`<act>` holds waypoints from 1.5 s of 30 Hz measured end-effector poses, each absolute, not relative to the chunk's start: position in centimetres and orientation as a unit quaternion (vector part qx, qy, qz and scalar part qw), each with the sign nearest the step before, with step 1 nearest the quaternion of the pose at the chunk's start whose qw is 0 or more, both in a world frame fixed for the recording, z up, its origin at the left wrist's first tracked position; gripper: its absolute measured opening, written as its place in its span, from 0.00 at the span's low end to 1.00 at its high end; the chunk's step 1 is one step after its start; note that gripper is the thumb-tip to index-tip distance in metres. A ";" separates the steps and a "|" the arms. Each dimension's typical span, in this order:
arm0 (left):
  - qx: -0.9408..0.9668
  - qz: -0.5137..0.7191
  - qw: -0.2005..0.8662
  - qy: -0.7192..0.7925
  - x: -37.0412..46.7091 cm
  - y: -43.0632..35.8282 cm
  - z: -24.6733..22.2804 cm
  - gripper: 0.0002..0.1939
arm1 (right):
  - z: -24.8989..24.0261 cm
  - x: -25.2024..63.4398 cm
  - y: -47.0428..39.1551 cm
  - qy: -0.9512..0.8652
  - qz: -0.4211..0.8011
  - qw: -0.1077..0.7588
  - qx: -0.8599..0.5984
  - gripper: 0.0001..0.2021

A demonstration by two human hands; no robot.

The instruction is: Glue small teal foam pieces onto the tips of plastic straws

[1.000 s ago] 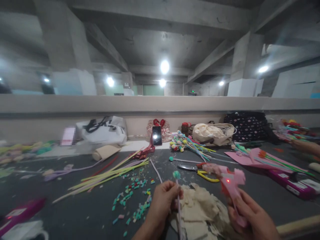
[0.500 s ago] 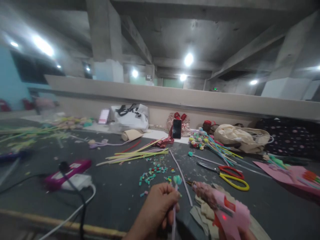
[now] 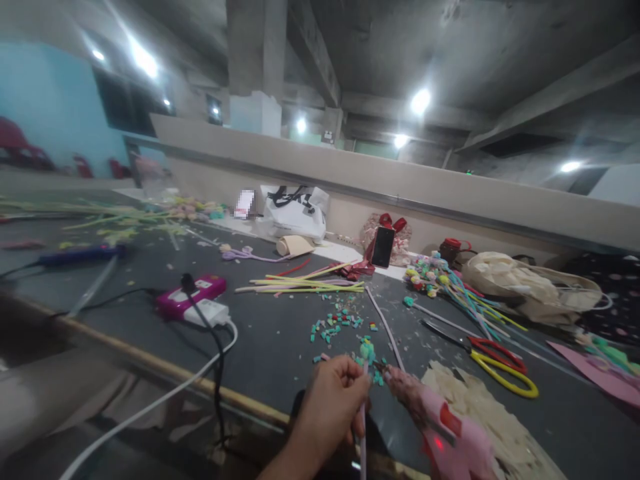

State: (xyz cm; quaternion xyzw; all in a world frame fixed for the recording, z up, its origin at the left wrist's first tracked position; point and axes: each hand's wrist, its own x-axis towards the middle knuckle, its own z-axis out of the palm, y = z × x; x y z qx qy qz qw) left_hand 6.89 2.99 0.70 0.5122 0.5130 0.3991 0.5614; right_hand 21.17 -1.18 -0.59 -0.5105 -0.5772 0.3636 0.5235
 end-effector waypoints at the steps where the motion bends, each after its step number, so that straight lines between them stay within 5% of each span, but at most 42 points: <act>1: 0.516 0.403 0.558 0.511 6.9 3.0 0.6 0.08 | -0.5 21.0 -0.7 -0.578 0.365 0.530 -0.501 0.11; 15: 0.529 0.398 0.530 0.530 7.5 3.2 0.0 0.07 | 1.7 21.3 1.2 -0.596 0.359 0.602 -0.390 0.11; 26: 0.534 0.406 0.518 0.531 7.8 3.2 -0.7 0.07 | 2.8 22.9 2.1 -0.614 0.505 0.479 -0.373 0.09; 37: 0.540 0.403 0.511 0.534 7.7 3.2 0.0 0.07 | -1.0 19.3 -0.8 -0.549 0.360 0.623 -0.425 0.10; 45: 0.541 0.405 0.504 0.537 7.7 3.0 -0.4 0.08 | -1.0 19.7 0.7 -0.541 0.338 0.648 -0.416 0.15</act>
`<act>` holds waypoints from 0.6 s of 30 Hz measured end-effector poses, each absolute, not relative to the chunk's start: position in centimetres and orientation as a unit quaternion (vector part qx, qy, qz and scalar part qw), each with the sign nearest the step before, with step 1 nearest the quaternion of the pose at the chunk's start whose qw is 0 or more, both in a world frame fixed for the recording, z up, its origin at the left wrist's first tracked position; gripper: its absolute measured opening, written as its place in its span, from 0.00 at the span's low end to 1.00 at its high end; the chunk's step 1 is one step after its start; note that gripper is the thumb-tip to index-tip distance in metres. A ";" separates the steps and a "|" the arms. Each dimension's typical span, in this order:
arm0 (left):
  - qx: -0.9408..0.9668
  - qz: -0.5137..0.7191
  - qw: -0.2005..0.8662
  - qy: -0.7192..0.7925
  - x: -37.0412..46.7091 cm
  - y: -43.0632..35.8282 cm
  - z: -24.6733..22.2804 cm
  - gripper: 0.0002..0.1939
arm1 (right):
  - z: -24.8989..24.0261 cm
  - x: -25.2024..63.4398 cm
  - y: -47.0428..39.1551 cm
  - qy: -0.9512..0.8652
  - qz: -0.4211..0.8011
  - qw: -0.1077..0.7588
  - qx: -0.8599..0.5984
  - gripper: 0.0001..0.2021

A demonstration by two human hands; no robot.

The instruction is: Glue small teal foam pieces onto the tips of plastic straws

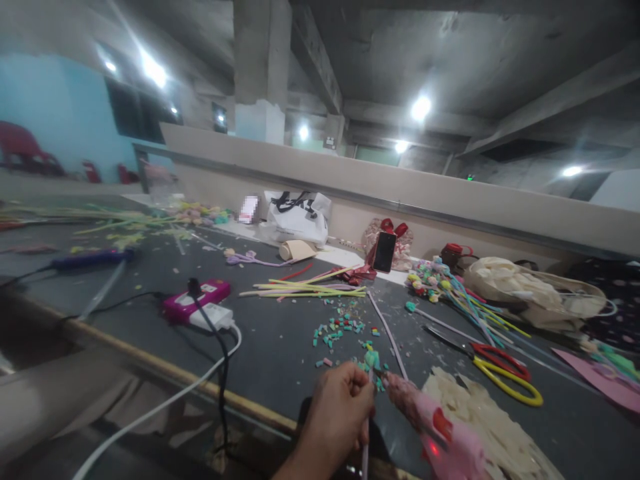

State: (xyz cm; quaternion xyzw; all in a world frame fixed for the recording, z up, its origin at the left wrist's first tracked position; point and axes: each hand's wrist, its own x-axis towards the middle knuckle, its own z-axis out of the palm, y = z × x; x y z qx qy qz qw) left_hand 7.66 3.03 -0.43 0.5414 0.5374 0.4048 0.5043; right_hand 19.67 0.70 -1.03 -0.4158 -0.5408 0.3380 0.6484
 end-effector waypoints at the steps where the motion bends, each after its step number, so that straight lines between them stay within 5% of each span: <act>1: 0.542 0.406 0.503 0.538 7.7 3.1 -0.5 0.08 | -0.9 19.9 1.0 -0.545 0.338 0.648 -0.411 0.13; 18: 0.534 0.404 0.501 0.549 7.7 3.2 -0.4 0.08 | -3.2 20.8 1.6 -0.517 0.422 0.617 -0.417 0.14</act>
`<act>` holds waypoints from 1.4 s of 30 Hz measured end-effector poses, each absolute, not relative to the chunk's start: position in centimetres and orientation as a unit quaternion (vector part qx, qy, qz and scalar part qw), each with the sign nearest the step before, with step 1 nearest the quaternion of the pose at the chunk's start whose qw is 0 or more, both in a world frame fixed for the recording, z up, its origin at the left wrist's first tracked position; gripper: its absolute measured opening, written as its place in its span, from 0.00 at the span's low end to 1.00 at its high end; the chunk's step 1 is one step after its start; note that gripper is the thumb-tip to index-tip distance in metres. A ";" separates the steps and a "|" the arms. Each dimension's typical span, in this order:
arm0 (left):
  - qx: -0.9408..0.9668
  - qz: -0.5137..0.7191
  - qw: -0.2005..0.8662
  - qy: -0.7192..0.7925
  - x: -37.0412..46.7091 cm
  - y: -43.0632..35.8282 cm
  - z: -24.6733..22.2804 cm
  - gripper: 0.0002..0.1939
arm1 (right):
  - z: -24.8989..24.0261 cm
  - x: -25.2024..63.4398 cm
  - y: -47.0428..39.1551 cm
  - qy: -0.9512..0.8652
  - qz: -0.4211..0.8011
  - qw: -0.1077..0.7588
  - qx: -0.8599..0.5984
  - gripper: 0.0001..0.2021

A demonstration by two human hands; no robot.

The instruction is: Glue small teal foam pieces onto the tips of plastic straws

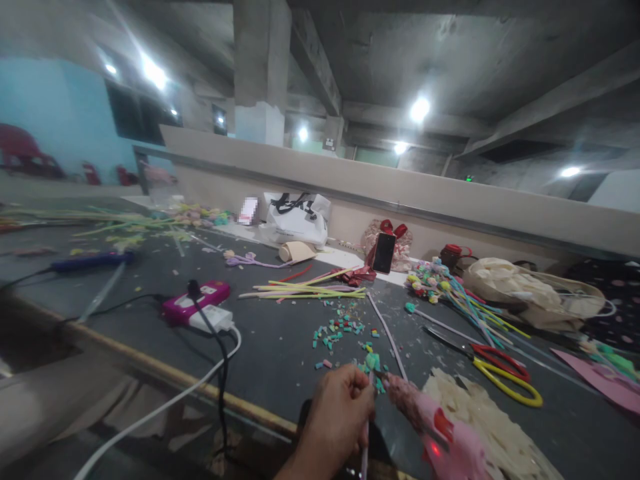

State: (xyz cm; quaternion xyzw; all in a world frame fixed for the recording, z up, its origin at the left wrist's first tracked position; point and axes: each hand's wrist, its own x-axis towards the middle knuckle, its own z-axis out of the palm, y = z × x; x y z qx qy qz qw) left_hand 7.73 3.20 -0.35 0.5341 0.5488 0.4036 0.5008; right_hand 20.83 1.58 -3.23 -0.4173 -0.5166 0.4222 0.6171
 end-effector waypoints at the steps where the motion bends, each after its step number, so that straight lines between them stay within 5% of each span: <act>1: 0.533 0.405 0.500 0.549 7.7 3.1 -0.3 0.08 | -3.1 20.7 1.6 -0.510 0.417 0.618 -0.429 0.13; 21: 0.489 0.397 0.612 0.478 6.6 3.9 0.3 0.08 | -1.1 19.8 -0.3 -0.505 0.337 0.639 -0.473 0.12; 42: 0.497 0.399 0.602 0.481 6.9 3.7 -0.1 0.09 | 2.0 21.6 2.6 -0.571 0.406 0.598 -0.389 0.12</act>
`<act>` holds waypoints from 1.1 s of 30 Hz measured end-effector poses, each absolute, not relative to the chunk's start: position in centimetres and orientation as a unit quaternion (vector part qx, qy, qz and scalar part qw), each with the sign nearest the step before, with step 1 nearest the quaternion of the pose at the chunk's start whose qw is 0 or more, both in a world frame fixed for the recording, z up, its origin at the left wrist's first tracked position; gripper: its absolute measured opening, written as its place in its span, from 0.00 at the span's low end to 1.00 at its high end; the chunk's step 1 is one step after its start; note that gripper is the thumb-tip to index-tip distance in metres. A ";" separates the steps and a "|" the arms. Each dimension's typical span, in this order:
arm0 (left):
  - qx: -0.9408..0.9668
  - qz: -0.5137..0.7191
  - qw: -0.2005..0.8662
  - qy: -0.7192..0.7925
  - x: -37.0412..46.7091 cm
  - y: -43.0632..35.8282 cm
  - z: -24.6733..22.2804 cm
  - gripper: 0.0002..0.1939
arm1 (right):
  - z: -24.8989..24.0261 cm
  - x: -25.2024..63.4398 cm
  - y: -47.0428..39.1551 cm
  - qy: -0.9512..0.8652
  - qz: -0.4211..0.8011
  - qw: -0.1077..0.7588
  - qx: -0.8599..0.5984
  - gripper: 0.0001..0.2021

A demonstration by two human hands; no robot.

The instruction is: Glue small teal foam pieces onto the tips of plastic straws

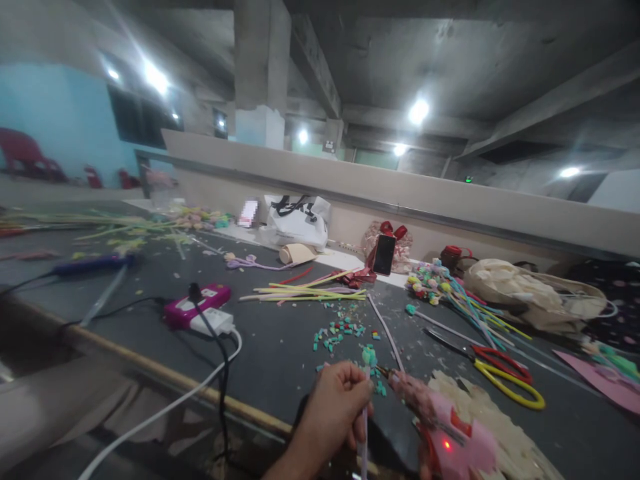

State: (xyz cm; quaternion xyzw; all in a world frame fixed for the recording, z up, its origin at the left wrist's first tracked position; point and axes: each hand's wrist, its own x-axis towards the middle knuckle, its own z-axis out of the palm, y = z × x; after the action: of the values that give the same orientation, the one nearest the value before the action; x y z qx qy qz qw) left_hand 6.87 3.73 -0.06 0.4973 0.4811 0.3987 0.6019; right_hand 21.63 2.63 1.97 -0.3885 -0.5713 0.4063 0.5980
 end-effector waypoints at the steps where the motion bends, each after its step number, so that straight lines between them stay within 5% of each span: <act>1: 0.498 0.398 0.600 0.483 6.9 3.7 -0.1 0.09 | 2.0 21.6 2.6 -0.573 0.411 0.592 -0.391 0.12; 11: 0.503 0.401 0.592 0.485 7.1 3.8 -0.3 0.10 | -1.3 21.4 3.4 -0.579 0.349 0.619 -0.399 0.13; 29: 0.489 0.405 0.609 0.474 6.9 3.7 -0.2 0.08 | -3.7 23.6 2.8 -0.662 0.235 0.536 -0.469 0.10; 33: 0.478 0.404 0.627 0.464 6.5 3.7 0.1 0.09 | -3.1 26.8 3.1 -0.710 0.043 0.485 -0.509 0.12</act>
State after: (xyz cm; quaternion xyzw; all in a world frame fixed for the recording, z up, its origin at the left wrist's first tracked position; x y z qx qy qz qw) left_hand 6.54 3.71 0.12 0.4776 0.4639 0.4040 0.6273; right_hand 26.76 3.12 -3.10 -0.5091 -0.7100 0.0429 0.4847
